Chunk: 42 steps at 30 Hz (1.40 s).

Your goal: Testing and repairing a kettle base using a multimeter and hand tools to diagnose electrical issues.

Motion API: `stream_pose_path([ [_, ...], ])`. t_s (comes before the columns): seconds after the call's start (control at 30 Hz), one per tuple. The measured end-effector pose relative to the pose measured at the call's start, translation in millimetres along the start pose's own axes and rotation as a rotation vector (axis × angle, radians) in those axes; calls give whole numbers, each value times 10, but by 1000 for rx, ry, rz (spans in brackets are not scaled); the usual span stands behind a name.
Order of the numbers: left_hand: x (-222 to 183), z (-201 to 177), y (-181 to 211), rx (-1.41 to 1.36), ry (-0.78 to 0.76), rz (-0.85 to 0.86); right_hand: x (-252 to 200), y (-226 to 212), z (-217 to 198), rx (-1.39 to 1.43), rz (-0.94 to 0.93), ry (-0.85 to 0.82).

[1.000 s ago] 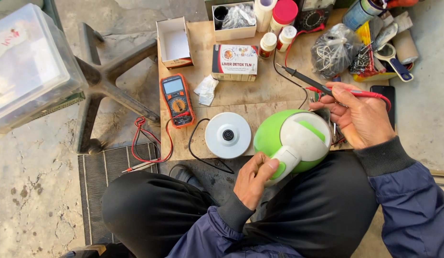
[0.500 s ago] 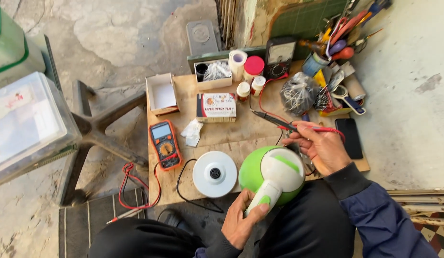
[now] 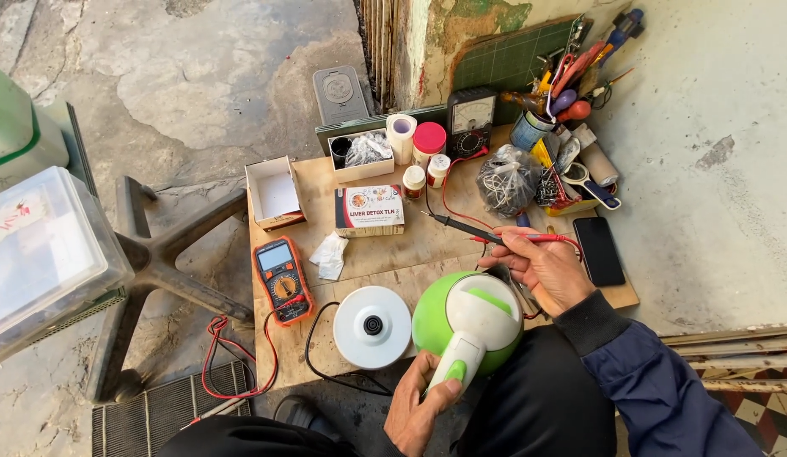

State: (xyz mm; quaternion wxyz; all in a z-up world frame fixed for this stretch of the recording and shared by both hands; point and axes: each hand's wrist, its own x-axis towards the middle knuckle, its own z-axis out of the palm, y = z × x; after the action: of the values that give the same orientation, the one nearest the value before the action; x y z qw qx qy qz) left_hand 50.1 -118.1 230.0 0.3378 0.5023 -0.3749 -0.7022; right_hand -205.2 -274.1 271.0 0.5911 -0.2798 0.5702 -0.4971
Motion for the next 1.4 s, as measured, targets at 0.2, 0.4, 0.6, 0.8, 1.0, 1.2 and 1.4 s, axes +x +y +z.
stream_pose_path([
  [0.2,28,29,-52,-36,61,33,-50,-62,48,9,13,-1],
  [0.4,25,70,6,-99,117,-18,-34,-45,53,-40,33,-1],
  [0.6,80,77,-94,-86,184,0,-83,-97,129,-1,45,14],
  [0.8,-89,190,252,-248,299,37,-74,-117,116,5,52,-7],
  [1.0,127,86,-75,-293,569,-23,195,-230,-7,105,21,65],
  [1.2,271,-37,193,-557,593,160,538,-12,-184,167,72,89],
  [1.4,1008,-157,201,-762,525,154,655,30,-205,115,53,164],
])
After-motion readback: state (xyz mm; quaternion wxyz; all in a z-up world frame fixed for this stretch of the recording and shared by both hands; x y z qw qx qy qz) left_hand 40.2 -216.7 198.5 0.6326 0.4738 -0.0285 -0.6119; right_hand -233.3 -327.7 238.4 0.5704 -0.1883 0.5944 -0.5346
